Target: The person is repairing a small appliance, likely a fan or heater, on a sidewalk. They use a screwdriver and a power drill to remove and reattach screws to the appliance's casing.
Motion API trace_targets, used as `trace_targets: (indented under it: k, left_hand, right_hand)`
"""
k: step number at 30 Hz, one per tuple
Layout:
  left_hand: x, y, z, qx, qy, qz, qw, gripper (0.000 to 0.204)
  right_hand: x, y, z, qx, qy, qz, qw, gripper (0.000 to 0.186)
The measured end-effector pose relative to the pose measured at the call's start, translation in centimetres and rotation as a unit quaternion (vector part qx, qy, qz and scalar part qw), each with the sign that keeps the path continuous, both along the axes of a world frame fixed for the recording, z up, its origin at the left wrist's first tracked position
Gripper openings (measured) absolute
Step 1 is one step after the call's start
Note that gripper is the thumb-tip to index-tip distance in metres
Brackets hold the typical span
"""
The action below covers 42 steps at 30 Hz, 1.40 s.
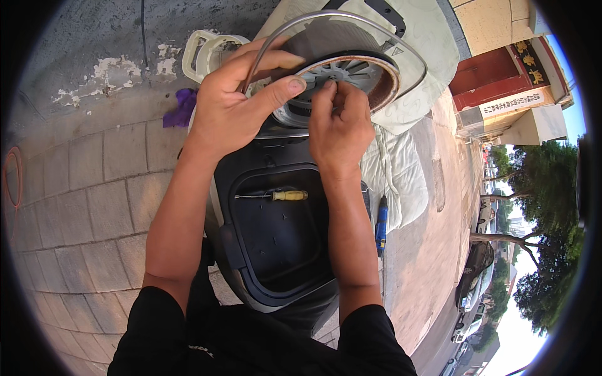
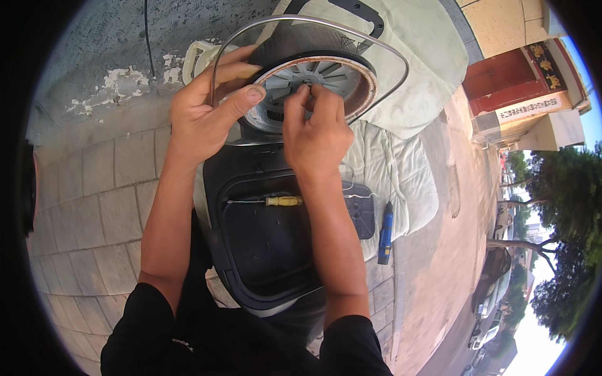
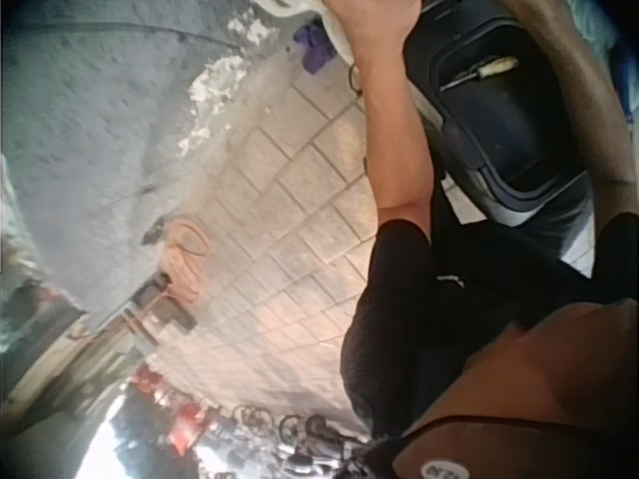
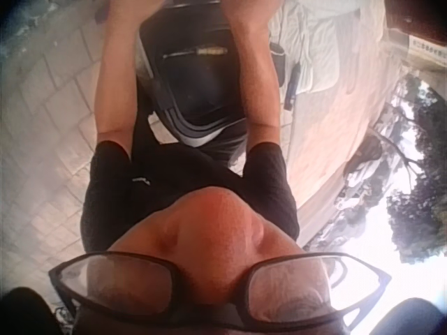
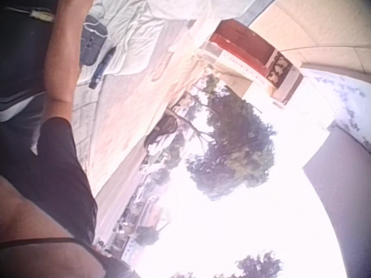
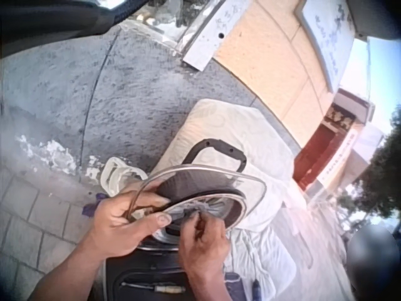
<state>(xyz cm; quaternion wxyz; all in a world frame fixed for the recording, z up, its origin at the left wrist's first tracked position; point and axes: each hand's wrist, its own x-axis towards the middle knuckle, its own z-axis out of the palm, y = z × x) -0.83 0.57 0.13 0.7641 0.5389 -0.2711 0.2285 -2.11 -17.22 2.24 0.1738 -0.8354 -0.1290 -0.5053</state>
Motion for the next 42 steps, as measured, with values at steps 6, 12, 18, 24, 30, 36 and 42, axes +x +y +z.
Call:
trace_targets:
  k: [6,12,18,24,30,36,42]
  left_hand:
    - [0.2,0.1,0.3,0.004,-0.024,-0.005,1.000,0.035]
    - [0.4,0.1,0.0,0.005,-0.028,-0.002,1.000,0.036]
    - [0.2,0.1,0.1,0.003,-0.026,-0.012,1.000,0.036]
    - [0.1,0.2,0.3,0.005,-0.021,-0.010,1.000,0.035]
    - [0.1,0.2,0.3,0.010,-0.021,-0.016,1.000,0.036]
    - [0.1,0.3,0.3,0.014,-0.017,-0.010,1.000,0.036]
    - [0.1,-0.1,0.2,-0.007,-0.015,-0.007,1.000,0.034]
  right_hand:
    - [0.1,-0.5,-0.6,-0.003,0.006,-0.003,1.000,0.019]
    - [-0.5,0.0,1.2,-0.026,0.033,-0.016,0.999,0.013]
    - [-0.4,0.1,1.2,0.042,0.053,0.009,0.998,0.014]
    - [-0.2,0.1,0.6,0.064,0.058,-0.002,0.996,0.015]
    - [-0.3,0.4,0.4,0.080,0.045,-0.009,0.996,0.017]
    - [-0.6,1.4,0.6,0.186,0.096,0.009,0.978,0.018]
    - [-0.2,0.8,-0.1,0.098,0.041,-0.016,0.994,0.017]
